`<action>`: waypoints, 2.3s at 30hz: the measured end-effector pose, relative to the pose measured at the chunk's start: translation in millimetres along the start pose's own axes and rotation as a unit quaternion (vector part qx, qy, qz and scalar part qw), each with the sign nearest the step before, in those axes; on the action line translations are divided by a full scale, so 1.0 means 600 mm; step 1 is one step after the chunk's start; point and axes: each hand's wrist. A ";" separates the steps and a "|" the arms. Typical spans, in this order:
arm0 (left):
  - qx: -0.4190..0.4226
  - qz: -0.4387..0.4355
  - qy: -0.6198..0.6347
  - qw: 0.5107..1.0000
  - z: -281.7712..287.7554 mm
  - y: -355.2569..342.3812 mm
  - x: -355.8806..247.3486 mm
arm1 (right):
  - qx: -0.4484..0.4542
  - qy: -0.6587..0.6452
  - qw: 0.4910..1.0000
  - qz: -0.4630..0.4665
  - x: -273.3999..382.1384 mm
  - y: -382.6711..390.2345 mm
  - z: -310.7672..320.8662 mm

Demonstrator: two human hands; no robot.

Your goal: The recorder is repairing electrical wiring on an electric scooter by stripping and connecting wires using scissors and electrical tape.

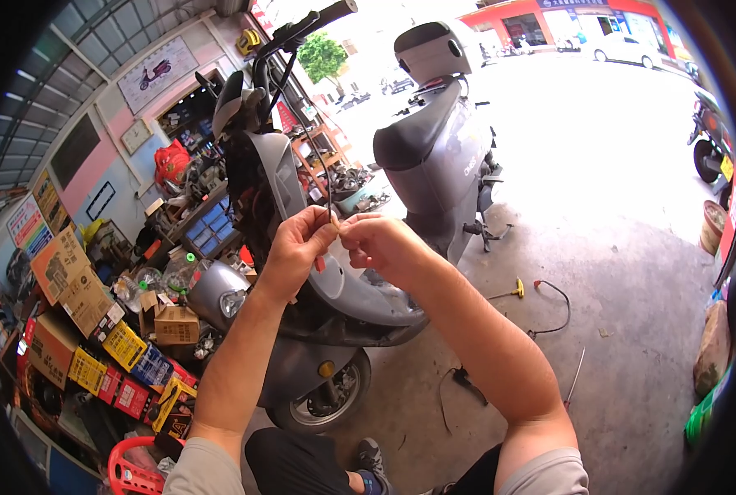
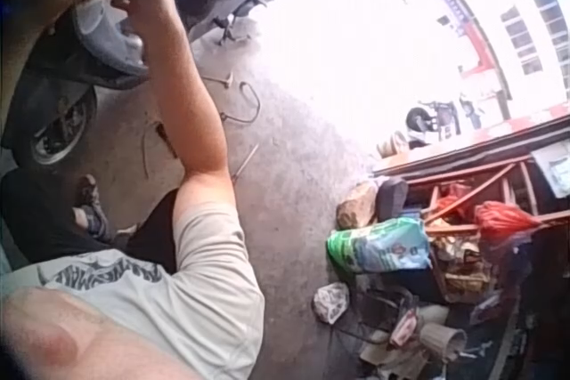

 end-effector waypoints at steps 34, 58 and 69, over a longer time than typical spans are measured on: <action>-0.029 0.029 0.026 0.999 0.019 0.008 0.008 | -0.018 0.151 0.979 0.132 -0.007 0.010 -0.009; -0.019 -0.016 0.006 1.000 0.004 0.003 0.009 | -0.075 0.196 0.965 0.158 -0.010 0.005 -0.021; -0.015 0.075 0.125 0.989 0.013 0.006 0.004 | -0.129 0.394 0.778 0.472 -0.014 0.021 -0.022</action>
Point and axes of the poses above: each hand's wrist, its own y-axis away from the middle knuckle, its own z-axis out of the back of the hand, x = y × z, and after that the axes turned 10 degrees about -x, right-handed
